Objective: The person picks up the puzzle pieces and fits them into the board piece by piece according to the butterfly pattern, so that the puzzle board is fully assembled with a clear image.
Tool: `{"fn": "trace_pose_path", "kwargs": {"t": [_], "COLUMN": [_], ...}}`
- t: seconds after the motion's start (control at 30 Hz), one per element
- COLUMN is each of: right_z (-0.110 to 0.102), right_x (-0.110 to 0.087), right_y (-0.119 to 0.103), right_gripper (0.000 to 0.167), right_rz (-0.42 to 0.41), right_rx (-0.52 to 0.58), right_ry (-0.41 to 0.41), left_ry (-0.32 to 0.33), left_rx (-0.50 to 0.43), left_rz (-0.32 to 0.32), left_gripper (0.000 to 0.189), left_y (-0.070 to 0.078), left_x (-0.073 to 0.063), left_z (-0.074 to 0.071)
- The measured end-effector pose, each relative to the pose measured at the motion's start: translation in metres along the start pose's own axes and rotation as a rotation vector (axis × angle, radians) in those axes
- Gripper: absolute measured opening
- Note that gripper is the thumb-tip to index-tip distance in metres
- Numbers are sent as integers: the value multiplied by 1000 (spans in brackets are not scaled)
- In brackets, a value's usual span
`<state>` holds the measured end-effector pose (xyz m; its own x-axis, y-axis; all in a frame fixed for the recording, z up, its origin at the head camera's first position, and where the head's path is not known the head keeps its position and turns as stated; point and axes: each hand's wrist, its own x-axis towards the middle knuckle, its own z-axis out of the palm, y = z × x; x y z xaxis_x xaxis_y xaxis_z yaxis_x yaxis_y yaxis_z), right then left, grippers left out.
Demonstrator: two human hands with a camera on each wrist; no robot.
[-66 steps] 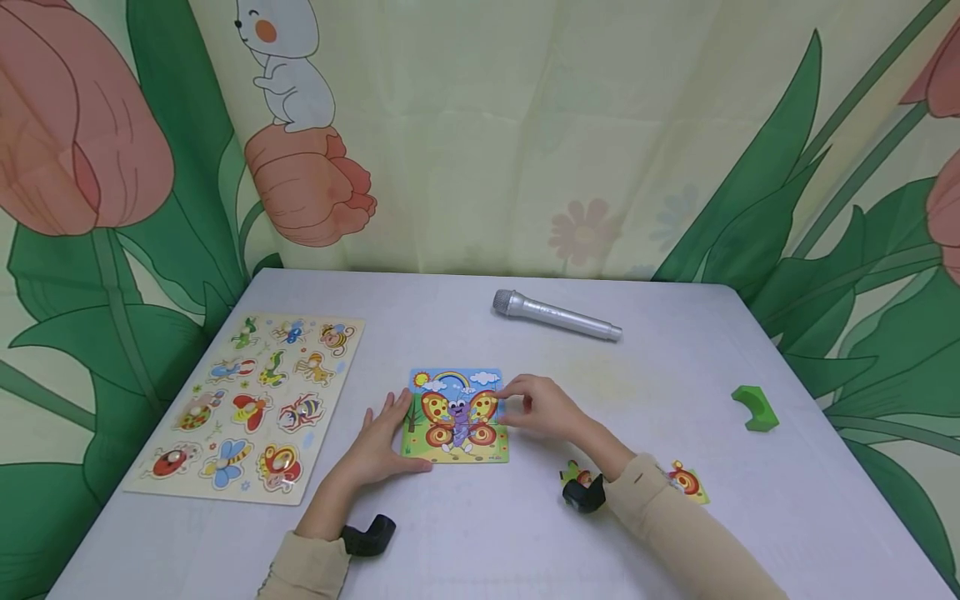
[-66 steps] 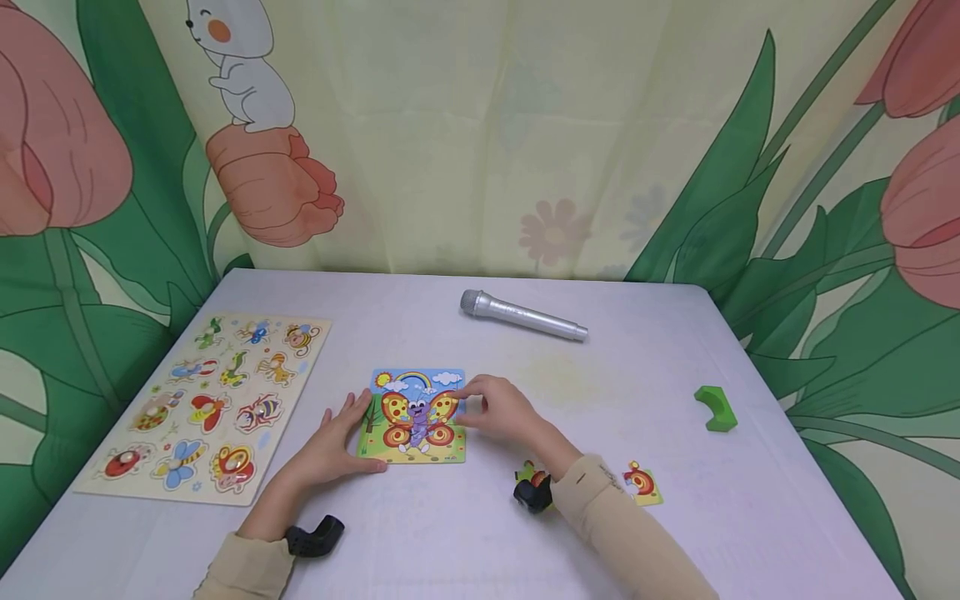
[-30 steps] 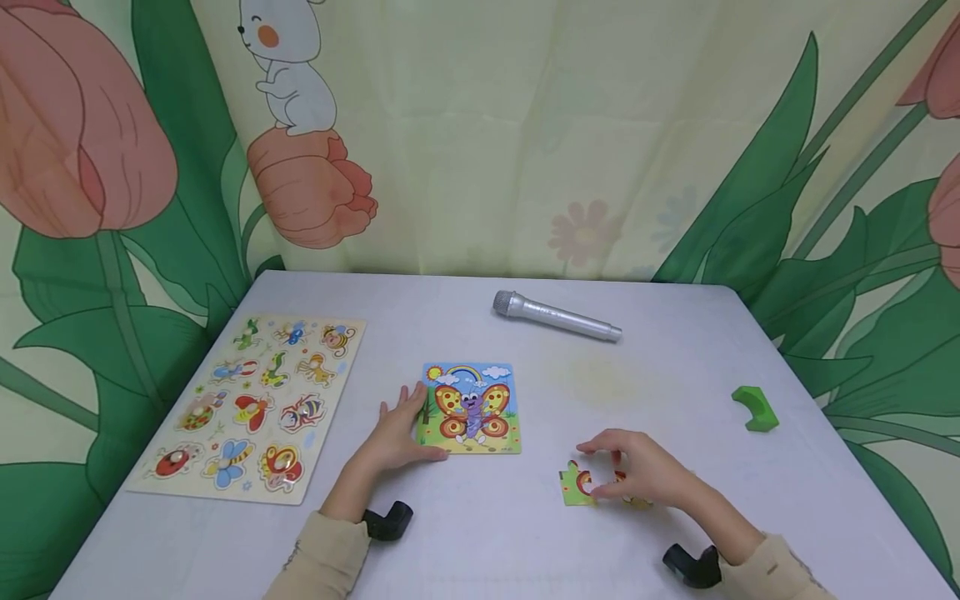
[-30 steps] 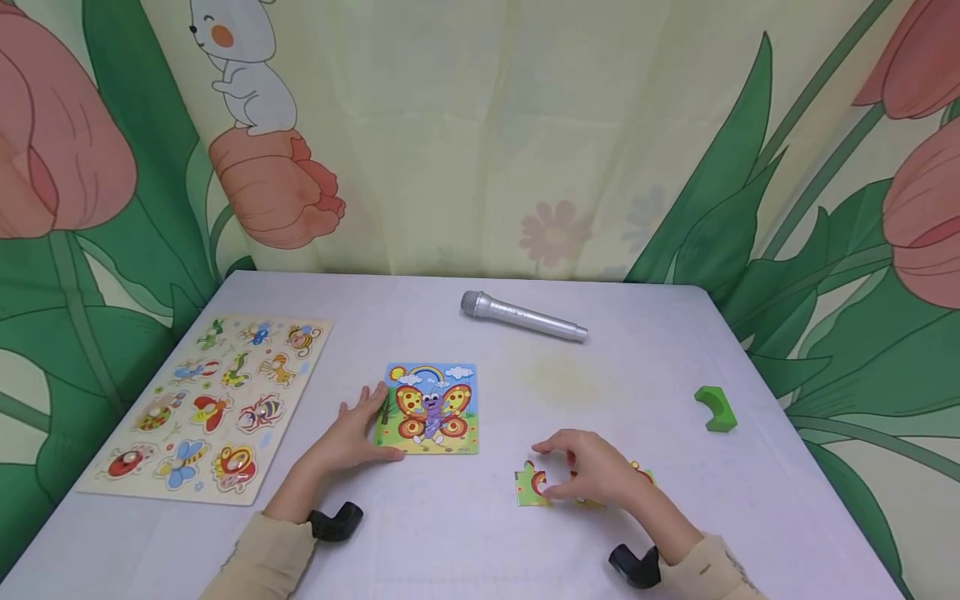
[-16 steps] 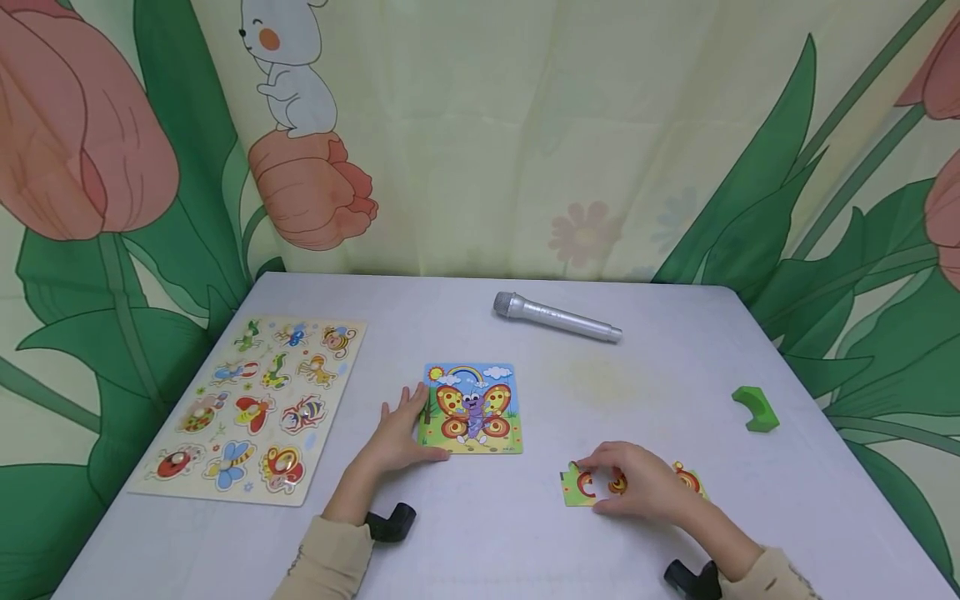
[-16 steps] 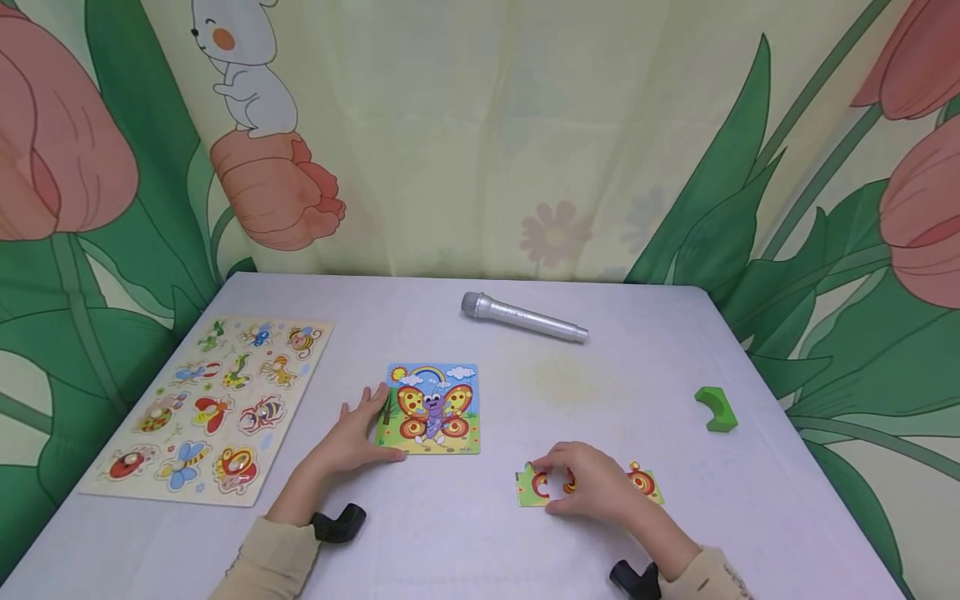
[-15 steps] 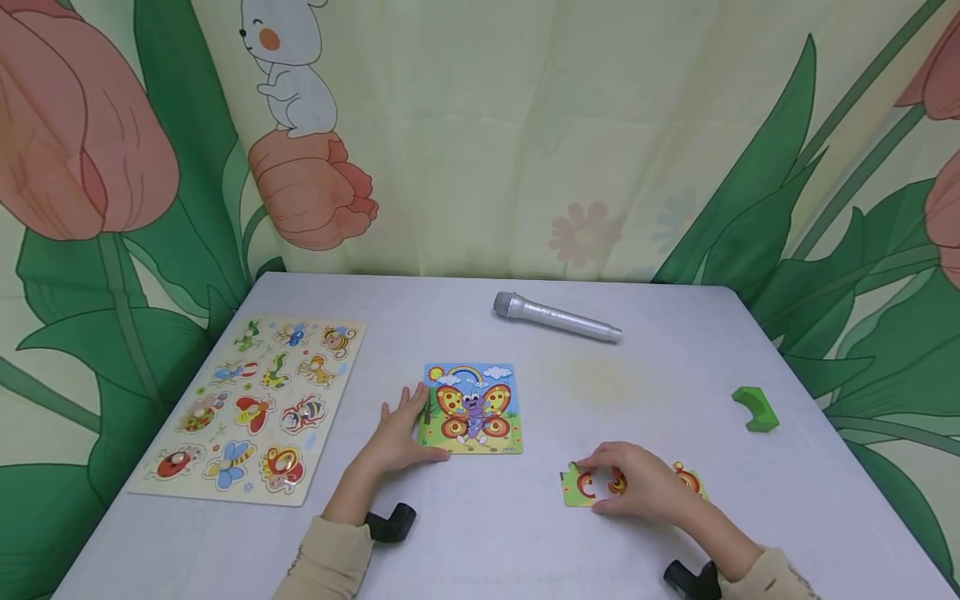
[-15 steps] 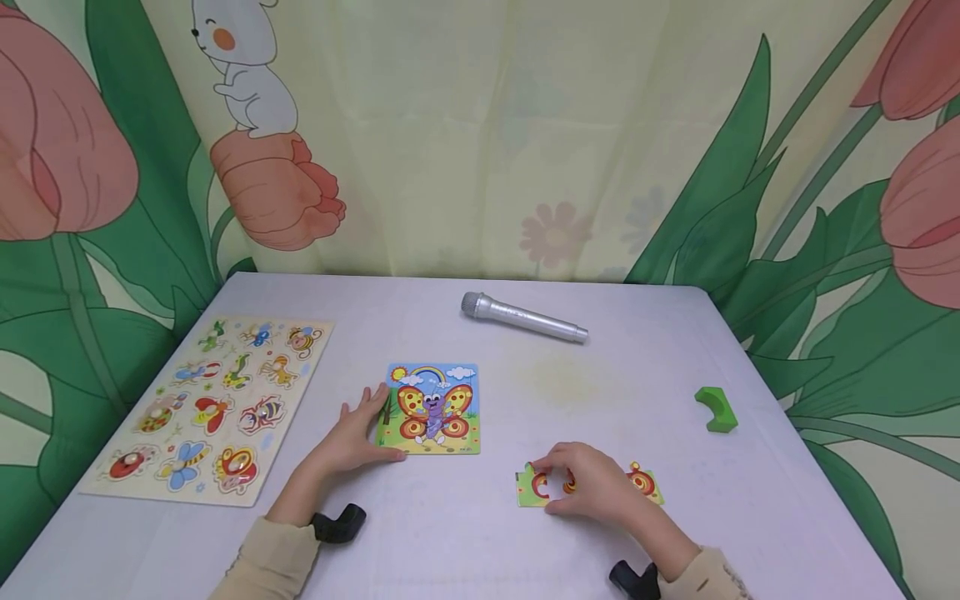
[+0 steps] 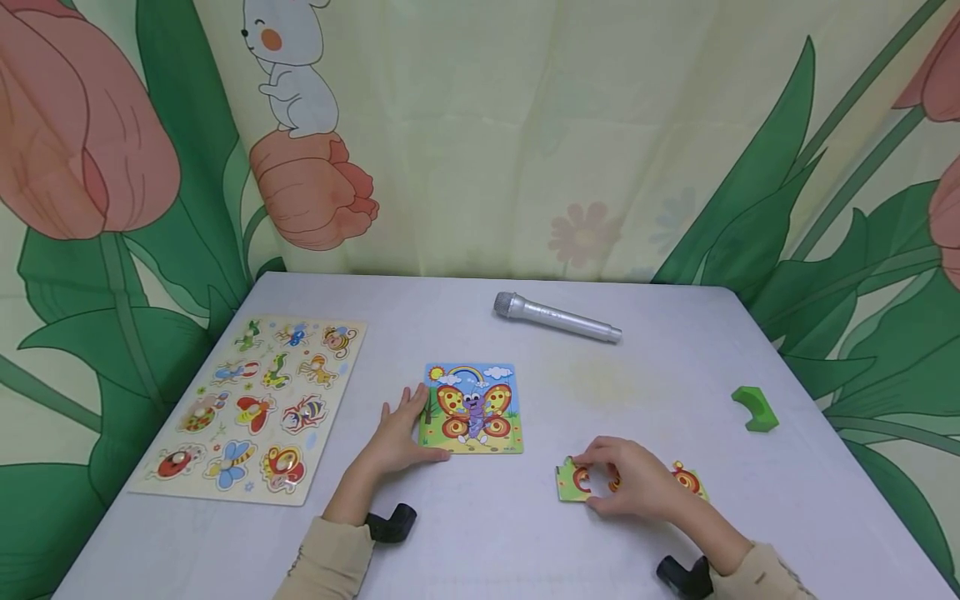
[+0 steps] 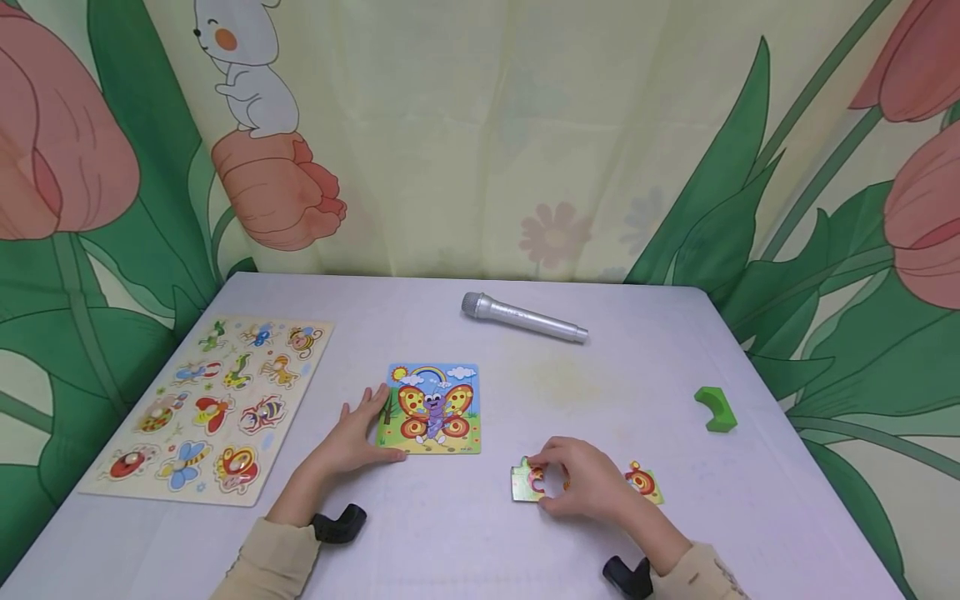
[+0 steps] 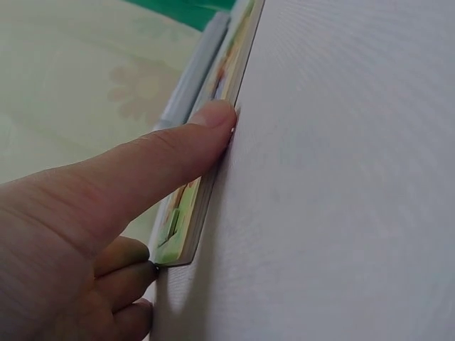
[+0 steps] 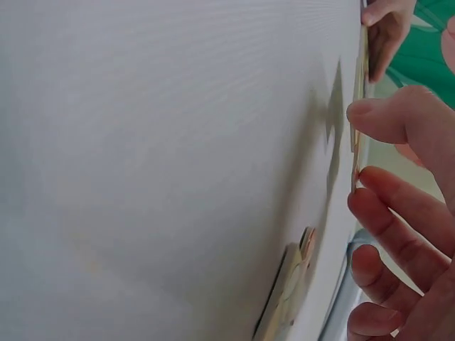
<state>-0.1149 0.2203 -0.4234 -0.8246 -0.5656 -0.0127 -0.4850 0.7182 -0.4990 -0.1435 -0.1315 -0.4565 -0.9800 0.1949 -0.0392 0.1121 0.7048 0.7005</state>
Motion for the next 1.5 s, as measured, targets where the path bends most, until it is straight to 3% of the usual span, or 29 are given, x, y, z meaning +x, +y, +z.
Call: {"fn": "trace_pose_path", "kwargs": {"t": [0.13, 0.33, 0.83, 1.1, 1.5], "right_z": [0, 2, 8, 15, 33], "right_x": [5, 17, 68, 96, 130], "right_y": [-3, -10, -37, -56, -73], "right_gripper": [39, 39, 36, 38, 39], "right_rz": [-54, -37, -190, -182, -172], "right_rx": [4, 2, 95, 81, 67], "right_ry": [45, 62, 83, 56, 7], "left_ry": [1, 3, -5, -10, -21], "left_rx": [2, 6, -1, 1, 0], "left_rz": [-2, -8, -3, -21, 9], "left_gripper": [106, 106, 107, 106, 107], "left_y": [-1, 0, 3, 5, 3], "left_x": [0, 0, -3, -3, -2], "left_z": [1, 0, -2, -4, -4]}}
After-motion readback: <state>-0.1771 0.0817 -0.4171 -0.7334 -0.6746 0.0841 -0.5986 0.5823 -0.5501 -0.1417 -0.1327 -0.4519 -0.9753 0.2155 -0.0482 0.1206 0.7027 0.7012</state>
